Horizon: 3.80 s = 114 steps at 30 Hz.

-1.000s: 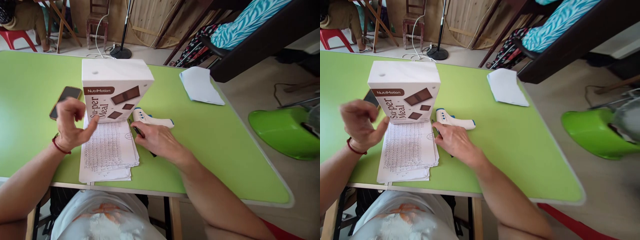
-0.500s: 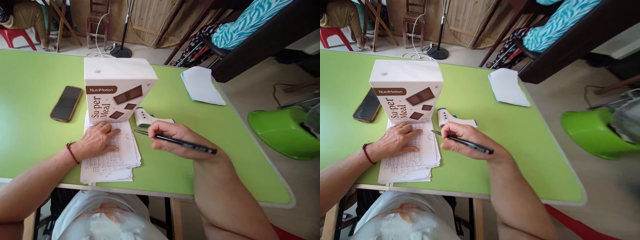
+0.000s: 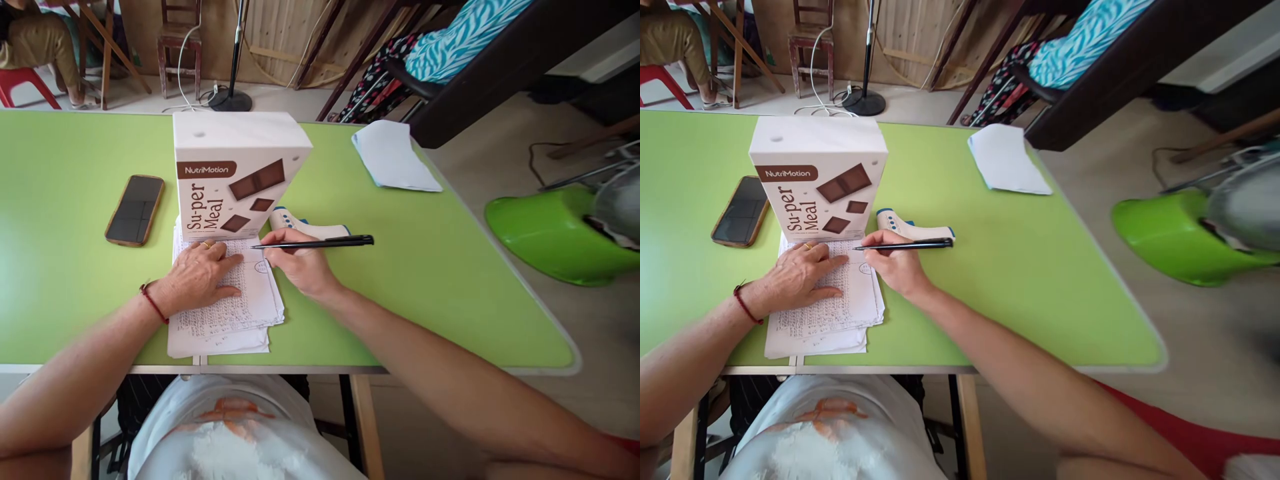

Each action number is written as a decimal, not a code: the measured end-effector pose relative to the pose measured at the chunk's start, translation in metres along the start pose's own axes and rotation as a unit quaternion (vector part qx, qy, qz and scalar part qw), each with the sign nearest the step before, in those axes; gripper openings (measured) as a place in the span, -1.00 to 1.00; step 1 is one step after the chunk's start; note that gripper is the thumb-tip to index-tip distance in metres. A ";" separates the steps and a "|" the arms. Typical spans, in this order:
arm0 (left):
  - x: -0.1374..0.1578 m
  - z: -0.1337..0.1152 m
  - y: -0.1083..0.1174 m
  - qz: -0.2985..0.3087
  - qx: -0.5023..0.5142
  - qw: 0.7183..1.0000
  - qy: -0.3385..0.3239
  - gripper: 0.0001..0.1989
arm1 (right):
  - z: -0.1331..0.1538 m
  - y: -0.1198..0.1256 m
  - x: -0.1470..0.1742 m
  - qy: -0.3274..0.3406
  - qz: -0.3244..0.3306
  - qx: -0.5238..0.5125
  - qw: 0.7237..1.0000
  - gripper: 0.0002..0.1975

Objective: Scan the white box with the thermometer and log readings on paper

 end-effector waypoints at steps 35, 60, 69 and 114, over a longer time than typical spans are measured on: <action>-0.002 0.000 -0.003 0.008 0.021 1.000 0.010 -0.42 | 0.005 -0.013 0.007 0.157 0.016 0.132 0.979 -0.91; -0.001 0.000 -0.002 -0.002 0.017 1.000 0.008 -0.44 | 0.007 -0.012 0.007 0.167 0.013 0.151 0.974 -0.88; -0.001 0.000 -0.002 0.003 0.017 1.000 0.007 -0.44 | 0.008 -0.011 0.007 0.165 0.008 0.145 0.975 -0.88; -0.001 0.000 -0.002 -0.019 0.013 1.000 0.000 -0.44 | 0.011 -0.006 0.007 0.181 -0.016 0.154 0.971 -0.88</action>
Point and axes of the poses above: each hand's wrist, its own x-axis away from the middle knuckle, its own y-axis out of the back of the hand, z = x × y, the point moved 8 cm from there along -x, towards the middle knuckle, and after that the axes turned 15 degrees about -x, right-handed, at the moved point
